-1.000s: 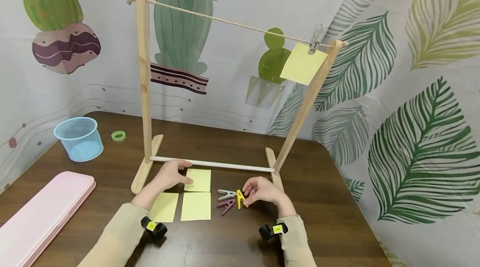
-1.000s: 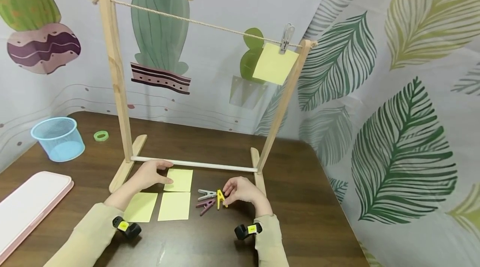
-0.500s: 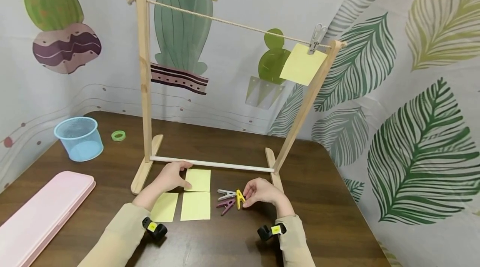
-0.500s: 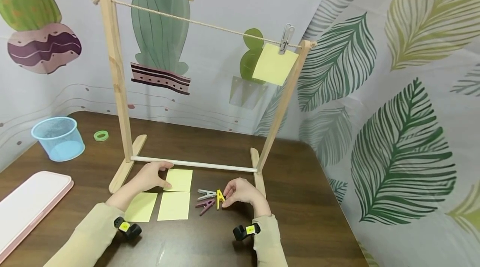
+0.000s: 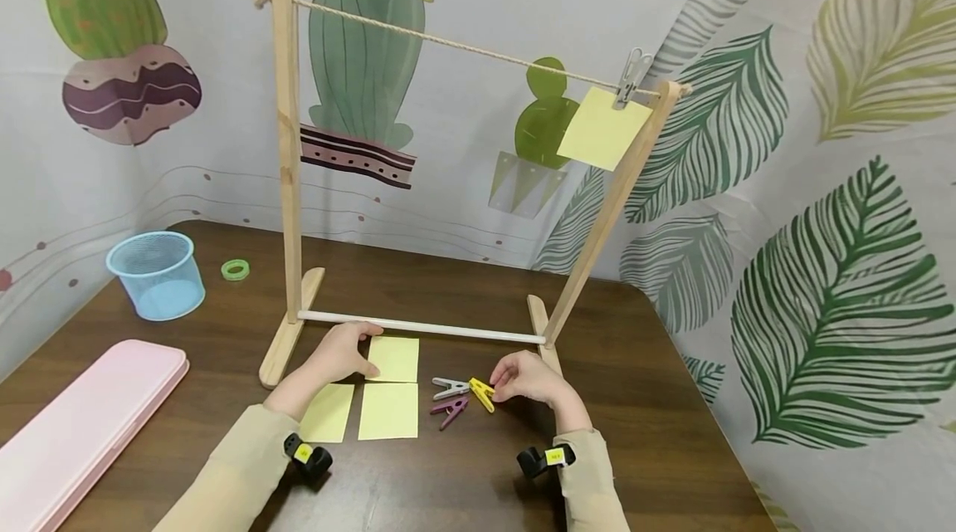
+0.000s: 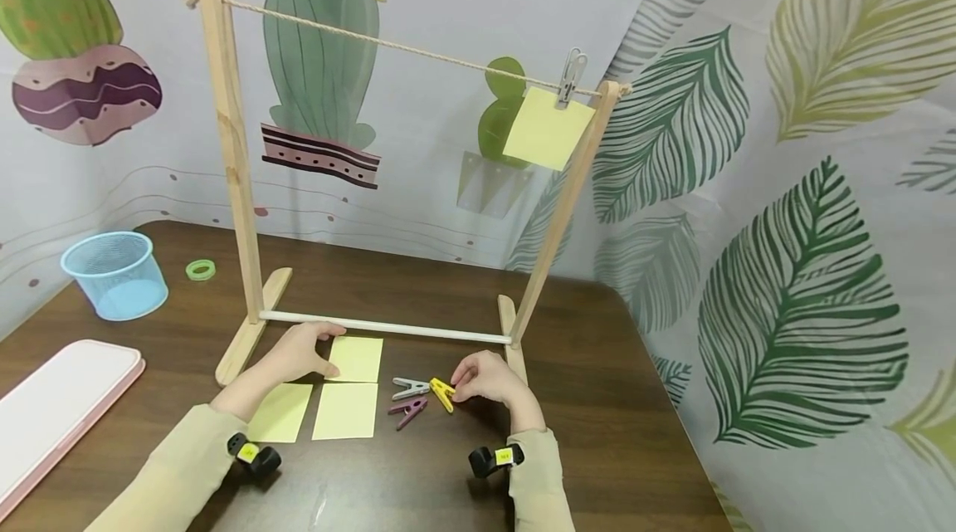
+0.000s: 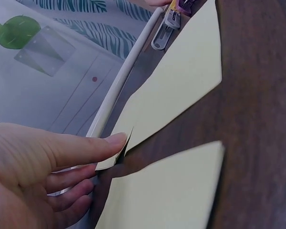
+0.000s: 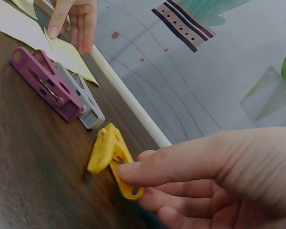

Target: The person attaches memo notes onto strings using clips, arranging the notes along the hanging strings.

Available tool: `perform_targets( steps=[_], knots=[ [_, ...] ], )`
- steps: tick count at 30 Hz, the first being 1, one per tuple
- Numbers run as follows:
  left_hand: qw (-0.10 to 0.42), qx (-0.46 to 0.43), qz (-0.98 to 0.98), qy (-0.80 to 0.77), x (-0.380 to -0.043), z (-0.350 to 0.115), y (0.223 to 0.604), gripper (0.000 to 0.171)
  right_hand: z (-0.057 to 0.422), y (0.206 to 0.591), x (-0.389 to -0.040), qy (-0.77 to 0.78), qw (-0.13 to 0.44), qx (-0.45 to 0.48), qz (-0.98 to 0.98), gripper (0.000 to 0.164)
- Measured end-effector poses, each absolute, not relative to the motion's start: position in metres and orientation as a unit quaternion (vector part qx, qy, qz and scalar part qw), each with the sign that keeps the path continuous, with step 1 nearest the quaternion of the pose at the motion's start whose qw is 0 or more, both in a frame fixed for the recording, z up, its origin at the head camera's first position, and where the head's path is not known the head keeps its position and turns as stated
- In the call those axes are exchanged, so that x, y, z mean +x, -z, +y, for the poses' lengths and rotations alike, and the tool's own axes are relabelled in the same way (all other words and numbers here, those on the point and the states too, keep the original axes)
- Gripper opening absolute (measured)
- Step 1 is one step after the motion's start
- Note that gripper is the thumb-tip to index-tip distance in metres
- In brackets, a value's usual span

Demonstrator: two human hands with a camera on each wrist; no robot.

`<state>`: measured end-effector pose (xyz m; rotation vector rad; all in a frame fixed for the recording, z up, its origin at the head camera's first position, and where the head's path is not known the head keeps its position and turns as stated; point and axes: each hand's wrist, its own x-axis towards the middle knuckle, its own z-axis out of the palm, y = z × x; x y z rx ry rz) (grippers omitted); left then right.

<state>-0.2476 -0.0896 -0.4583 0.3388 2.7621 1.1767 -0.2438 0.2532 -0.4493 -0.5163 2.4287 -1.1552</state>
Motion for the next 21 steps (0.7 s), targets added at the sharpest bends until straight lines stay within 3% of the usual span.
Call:
perform_targets(
  steps=[13, 21],
  knots=[
    [0.067, 0.115, 0.916, -0.379, -0.2461, -0.0914, 0.4534, 0.065, 0.2581, 0.4560, -0.2488, 0.432, 0.135, -0.202, 0.868, 0.016],
    [0.063, 0.118, 0.919, -0.372, -0.2456, -0.0913, 0.4525, 0.065, 0.2631, 0.4513, -0.2474, 0.424, 0.129, -0.199, 0.874, 0.028]
  ],
)
